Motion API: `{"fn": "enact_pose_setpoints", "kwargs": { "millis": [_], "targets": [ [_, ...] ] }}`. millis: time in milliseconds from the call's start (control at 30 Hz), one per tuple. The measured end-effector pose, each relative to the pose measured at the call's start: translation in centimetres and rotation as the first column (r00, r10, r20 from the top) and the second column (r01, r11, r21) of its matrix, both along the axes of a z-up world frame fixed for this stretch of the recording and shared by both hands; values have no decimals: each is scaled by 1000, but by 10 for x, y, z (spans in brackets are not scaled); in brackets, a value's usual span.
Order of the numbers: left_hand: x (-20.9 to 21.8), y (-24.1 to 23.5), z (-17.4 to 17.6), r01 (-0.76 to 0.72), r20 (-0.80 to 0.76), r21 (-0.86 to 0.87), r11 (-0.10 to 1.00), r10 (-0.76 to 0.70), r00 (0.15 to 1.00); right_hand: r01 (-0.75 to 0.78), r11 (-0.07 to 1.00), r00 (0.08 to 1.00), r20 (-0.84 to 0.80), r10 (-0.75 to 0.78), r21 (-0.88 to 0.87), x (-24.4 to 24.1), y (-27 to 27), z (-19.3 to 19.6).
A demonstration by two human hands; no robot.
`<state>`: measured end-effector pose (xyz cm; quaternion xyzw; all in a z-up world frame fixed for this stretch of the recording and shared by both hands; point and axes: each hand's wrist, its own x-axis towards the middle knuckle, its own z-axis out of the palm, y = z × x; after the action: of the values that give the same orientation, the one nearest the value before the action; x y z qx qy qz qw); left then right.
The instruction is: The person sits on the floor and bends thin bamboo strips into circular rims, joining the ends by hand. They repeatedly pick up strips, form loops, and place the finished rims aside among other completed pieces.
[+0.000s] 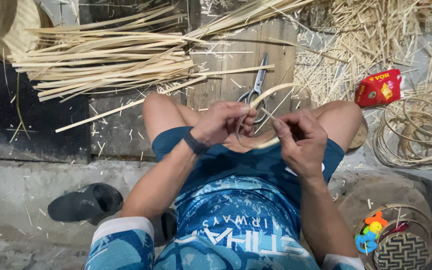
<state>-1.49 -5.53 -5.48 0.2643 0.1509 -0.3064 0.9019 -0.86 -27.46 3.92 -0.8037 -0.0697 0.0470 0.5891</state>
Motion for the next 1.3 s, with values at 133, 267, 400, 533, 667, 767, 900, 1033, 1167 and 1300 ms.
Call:
{"fn": "enact_pose_setpoints", "kwargs": {
  "millis": [133, 267, 400, 533, 667, 767, 900, 1033, 1167, 1300],
  "targets": [
    [-10, -7, 20, -133, 367, 474, 871, -59, 928, 48, 999, 998, 28, -48, -21, 2, 6, 1],
    [-13, -8, 33, -341, 595, 634, 694, -156, 789, 59, 997, 998, 7, -59, -48, 3, 10, 3],
    [-12, -8, 34, -320, 548, 666, 674, -151, 823, 4, 1000, 1000, 18, -4, -22, 4, 12, 6],
    [-14, -8, 30, -341, 568, 659, 670, -146, 810, -31, 999, 1000, 1, 31, -44, 3, 8, 3],
    [-16, -7, 27, -296, 519, 681, 670, -157, 841, -94, 993, 996, -9, 94, -68, 4, -2, -13],
    [-19, -13, 25, -119, 424, 552, 825, -154, 893, -110, 993, 981, -155, 117, 49, 15, -4, -36],
    [-26, -28, 25, -49, 428, 561, 826, -239, 872, -119, 989, 982, 137, 130, -86, 25, 4, -61],
    [-22, -23, 32, -262, 584, 635, 726, -231, 778, 6, 981, 992, 125, 18, -192, 17, 13, -40],
    [-15, -10, 38, -449, 664, 706, 548, -290, 690, -6, 906, 937, 313, 152, -422, 19, 0, 12],
    [-18, -15, 32, -476, 652, 755, 451, -448, 612, -249, 775, 866, 225, 447, -582, 38, 16, 23]
  ]
}}
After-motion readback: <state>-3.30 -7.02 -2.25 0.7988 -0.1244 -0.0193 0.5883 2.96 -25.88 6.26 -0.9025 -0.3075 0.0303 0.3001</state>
